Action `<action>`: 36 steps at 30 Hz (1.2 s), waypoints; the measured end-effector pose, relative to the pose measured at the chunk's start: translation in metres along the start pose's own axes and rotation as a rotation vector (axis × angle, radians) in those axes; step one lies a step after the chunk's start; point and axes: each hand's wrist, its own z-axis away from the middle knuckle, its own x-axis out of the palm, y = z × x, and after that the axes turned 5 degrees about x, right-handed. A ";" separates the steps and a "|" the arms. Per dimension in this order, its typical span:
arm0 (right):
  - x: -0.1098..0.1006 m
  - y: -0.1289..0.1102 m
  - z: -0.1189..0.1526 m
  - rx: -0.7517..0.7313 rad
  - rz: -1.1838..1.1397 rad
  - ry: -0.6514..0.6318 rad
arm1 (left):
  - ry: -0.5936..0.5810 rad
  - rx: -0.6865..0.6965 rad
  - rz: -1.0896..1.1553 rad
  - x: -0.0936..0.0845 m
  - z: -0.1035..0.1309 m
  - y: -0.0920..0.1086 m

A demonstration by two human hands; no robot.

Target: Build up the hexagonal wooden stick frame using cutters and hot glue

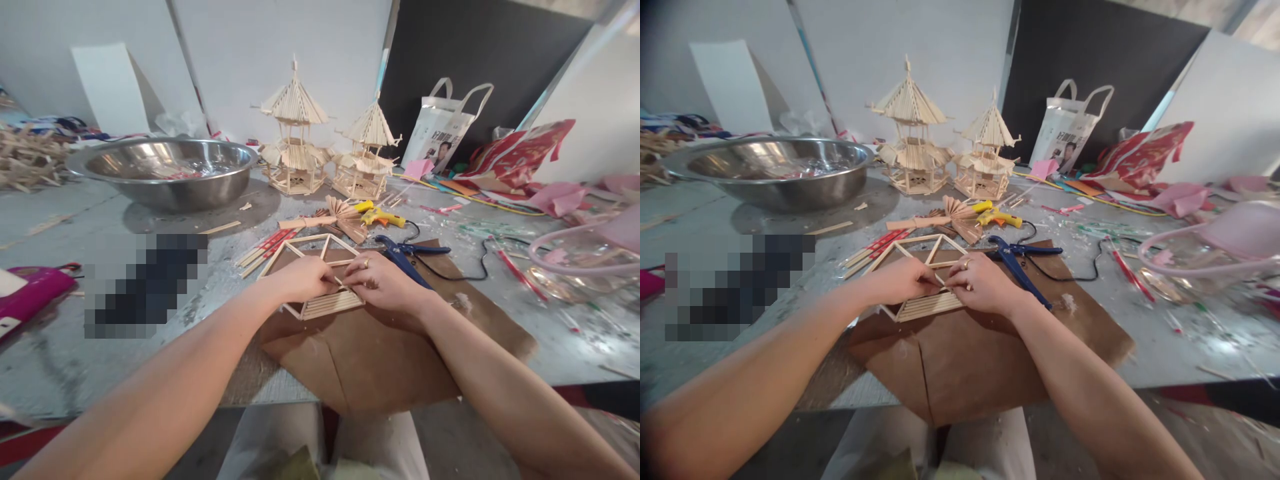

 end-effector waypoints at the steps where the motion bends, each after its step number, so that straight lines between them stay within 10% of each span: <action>1: 0.000 0.000 0.000 -0.001 0.000 -0.005 | 0.002 0.002 0.002 0.000 0.000 0.000; 36: -0.007 -0.003 -0.001 0.118 -0.076 -0.025 | -0.018 -0.031 0.015 0.003 -0.003 -0.004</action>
